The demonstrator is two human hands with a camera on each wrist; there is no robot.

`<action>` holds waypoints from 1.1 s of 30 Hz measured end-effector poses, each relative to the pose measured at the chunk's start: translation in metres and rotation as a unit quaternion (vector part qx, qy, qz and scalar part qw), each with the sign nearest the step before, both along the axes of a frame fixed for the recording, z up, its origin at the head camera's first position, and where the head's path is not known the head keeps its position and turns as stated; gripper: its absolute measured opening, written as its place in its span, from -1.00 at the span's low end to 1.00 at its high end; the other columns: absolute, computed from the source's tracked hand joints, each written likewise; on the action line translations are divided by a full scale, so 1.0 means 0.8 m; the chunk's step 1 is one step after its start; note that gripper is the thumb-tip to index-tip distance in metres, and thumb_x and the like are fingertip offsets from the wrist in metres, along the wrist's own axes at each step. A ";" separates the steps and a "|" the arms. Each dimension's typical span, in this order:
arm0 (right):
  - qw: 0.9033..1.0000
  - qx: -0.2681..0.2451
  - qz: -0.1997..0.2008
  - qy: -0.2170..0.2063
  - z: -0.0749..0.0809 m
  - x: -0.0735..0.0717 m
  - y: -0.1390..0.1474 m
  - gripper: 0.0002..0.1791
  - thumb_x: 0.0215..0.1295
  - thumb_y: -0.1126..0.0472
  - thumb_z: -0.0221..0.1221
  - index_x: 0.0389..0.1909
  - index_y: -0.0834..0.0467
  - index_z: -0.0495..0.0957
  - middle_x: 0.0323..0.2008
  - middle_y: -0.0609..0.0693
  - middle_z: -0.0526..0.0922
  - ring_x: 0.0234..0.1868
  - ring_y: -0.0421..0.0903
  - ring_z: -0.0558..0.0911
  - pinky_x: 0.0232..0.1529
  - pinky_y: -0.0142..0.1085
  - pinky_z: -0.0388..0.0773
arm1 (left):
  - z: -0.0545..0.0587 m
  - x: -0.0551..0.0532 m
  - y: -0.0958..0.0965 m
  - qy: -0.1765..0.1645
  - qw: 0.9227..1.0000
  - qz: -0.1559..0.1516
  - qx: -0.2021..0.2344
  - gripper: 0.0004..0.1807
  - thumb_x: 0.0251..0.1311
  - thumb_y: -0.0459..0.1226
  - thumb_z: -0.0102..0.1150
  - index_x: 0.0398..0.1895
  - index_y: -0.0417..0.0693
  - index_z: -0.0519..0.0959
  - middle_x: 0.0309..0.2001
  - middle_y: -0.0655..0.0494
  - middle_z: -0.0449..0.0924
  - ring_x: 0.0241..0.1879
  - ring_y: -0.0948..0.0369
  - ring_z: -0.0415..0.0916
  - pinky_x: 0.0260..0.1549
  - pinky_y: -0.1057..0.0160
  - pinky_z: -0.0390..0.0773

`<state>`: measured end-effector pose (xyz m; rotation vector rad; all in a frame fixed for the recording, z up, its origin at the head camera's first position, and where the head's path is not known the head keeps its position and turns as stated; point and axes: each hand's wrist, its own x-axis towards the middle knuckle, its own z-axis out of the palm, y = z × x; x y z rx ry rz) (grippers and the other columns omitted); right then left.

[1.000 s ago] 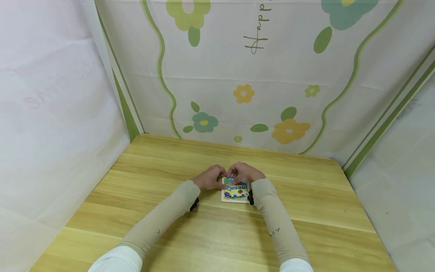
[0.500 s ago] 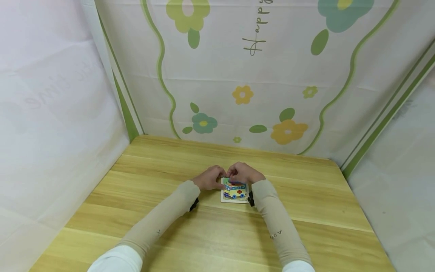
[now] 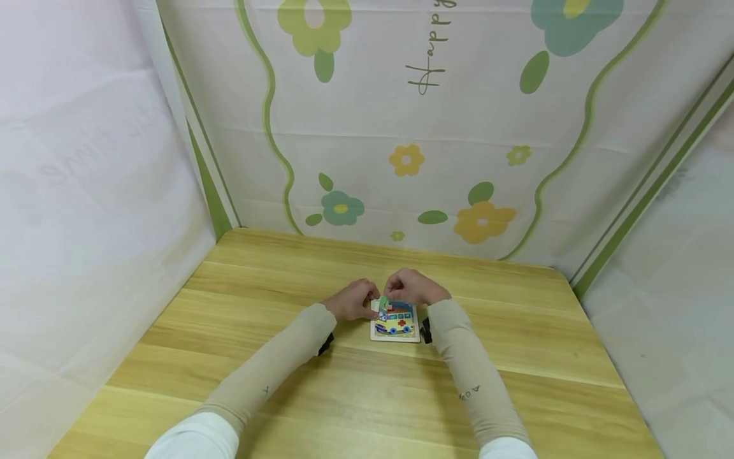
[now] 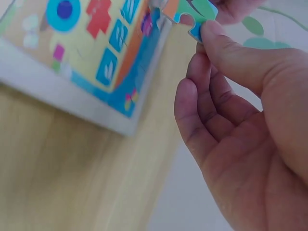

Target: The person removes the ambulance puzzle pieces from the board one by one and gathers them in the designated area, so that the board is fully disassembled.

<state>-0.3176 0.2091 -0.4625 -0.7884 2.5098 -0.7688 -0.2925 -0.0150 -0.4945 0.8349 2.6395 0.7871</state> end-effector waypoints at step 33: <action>0.994 0.034 -0.092 0.041 -0.009 0.031 0.138 -0.86 0.48 0.34 0.25 -0.28 0.17 0.77 -0.26 0.01 0.79 -0.23 -0.13 0.61 -0.10 -0.23 0.59 | 0.004 0.005 0.006 0.009 1.000 0.004 -0.011 -0.53 0.30 -0.21 0.49 0.17 -0.26 0.59 0.06 -0.05 0.59 -0.05 0.21 0.42 0.13 0.20 0.55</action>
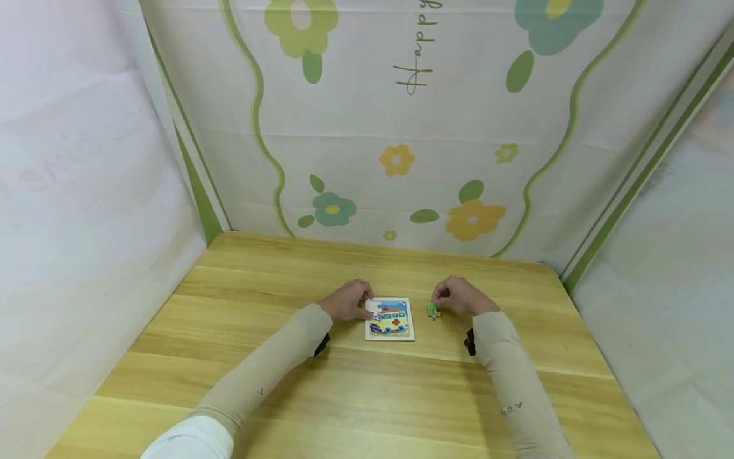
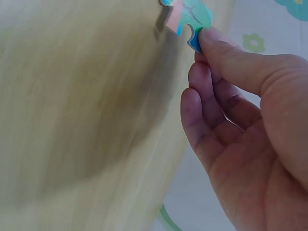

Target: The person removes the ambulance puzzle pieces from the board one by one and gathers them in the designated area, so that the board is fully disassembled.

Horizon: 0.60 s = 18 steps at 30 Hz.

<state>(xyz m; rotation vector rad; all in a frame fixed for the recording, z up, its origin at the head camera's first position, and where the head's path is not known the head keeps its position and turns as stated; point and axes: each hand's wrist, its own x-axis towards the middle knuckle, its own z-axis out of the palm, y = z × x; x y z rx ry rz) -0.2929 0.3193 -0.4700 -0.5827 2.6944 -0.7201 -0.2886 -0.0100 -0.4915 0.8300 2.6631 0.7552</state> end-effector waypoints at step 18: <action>0.999 0.011 -0.020 0.032 -0.015 0.000 0.002 -0.90 0.46 0.28 0.31 -0.22 0.09 0.80 -0.21 -0.04 0.81 -0.17 -0.16 0.67 -0.05 -0.17 0.65 | -0.005 -0.006 -0.002 -0.020 1.000 -0.001 0.023 -0.54 0.27 -0.20 0.51 0.13 -0.24 0.60 0.04 -0.04 0.59 -0.05 0.21 0.42 0.11 0.21 0.55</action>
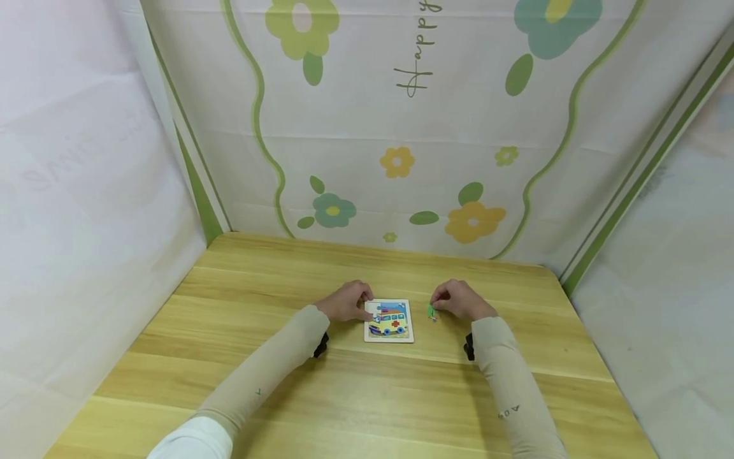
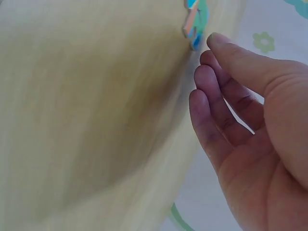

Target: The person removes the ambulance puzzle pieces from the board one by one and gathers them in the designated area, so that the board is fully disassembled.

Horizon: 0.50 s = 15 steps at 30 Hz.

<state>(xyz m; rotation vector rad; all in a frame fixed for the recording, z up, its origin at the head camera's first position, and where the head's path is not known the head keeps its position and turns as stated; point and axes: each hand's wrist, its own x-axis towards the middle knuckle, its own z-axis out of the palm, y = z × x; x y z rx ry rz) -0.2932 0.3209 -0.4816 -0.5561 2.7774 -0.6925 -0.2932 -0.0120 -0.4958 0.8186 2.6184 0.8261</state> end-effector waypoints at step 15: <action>0.998 -0.023 0.057 0.011 0.022 0.000 -0.059 -0.80 0.45 0.33 0.31 0.01 0.31 0.71 -0.10 0.10 0.78 -0.12 -0.10 0.70 -0.03 -0.15 0.70 | 0.005 -0.001 -0.002 -0.004 1.000 -0.028 -0.011 -0.52 0.32 -0.20 0.46 0.20 -0.25 0.58 0.11 -0.08 0.56 0.01 0.13 0.45 0.14 0.17 0.54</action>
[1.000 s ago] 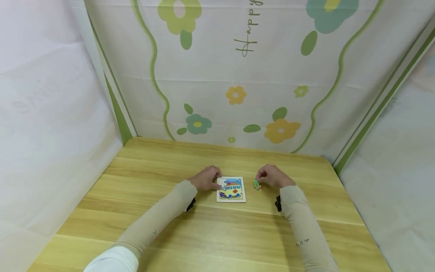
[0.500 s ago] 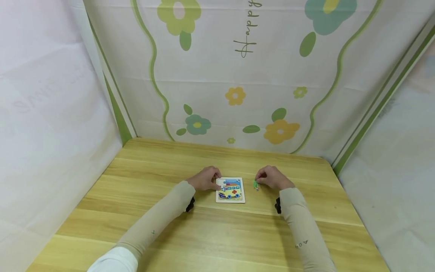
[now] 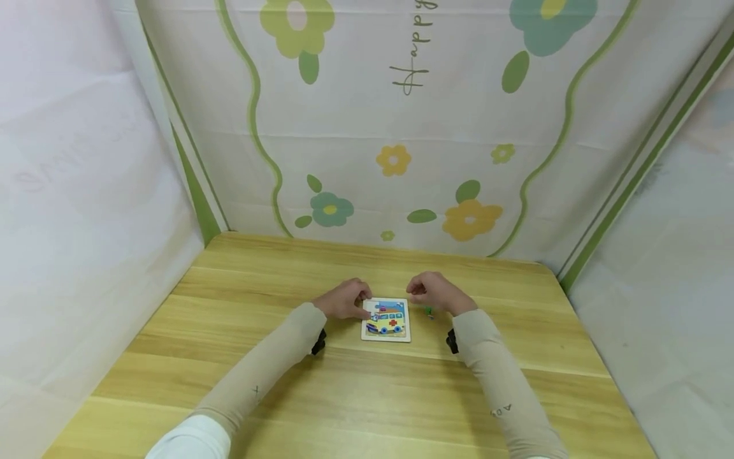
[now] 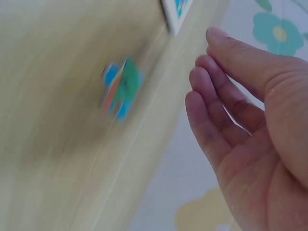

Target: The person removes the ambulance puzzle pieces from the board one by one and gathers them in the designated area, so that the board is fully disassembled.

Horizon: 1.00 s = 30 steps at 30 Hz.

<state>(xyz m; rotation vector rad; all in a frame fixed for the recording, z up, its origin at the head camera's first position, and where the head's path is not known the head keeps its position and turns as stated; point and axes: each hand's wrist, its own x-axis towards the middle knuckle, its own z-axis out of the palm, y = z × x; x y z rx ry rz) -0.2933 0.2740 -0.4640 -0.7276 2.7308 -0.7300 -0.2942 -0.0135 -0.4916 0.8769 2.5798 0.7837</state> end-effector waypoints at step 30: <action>1.000 0.012 0.010 0.001 -0.027 0.010 -0.060 -0.85 0.41 0.31 0.36 -0.06 0.21 0.75 -0.11 0.06 0.69 -0.14 -0.12 0.65 -0.05 -0.18 0.69 | -0.006 0.009 0.026 0.038 0.999 -0.012 -0.006 -0.49 0.35 -0.13 0.42 0.25 -0.20 0.58 0.10 -0.01 0.54 -0.03 0.22 0.42 0.04 0.29 0.55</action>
